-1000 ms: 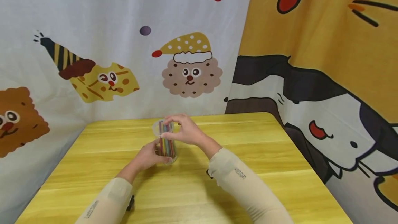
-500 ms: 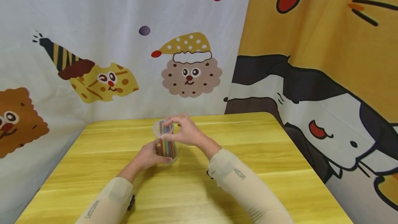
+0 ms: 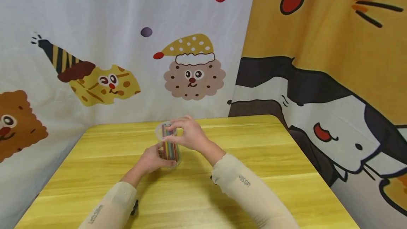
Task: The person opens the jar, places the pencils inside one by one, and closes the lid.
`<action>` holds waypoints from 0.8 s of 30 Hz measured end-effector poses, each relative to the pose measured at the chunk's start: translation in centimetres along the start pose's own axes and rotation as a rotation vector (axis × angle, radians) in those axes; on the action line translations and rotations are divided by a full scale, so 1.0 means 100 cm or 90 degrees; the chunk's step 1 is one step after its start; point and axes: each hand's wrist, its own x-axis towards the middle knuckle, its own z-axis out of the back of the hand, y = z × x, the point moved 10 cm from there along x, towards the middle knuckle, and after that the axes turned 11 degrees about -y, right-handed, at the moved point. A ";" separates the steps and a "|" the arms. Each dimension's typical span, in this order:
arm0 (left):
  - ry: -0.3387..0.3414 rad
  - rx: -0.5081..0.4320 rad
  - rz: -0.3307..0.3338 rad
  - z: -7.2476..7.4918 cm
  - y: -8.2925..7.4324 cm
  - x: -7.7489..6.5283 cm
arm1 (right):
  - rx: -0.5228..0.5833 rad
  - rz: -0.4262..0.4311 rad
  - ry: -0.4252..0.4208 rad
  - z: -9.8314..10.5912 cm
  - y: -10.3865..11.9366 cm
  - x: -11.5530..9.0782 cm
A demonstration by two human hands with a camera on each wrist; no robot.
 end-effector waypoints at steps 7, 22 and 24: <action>0.011 0.003 0.002 -0.001 0.002 0.003 | 0.035 -0.002 0.059 -0.006 -0.004 0.004; 0.021 0.043 -0.025 -0.004 -0.002 0.009 | 0.056 0.011 0.167 -0.004 -0.010 0.018; 0.012 0.041 -0.031 -0.001 -0.005 0.010 | 0.010 0.033 0.133 -0.001 -0.005 0.021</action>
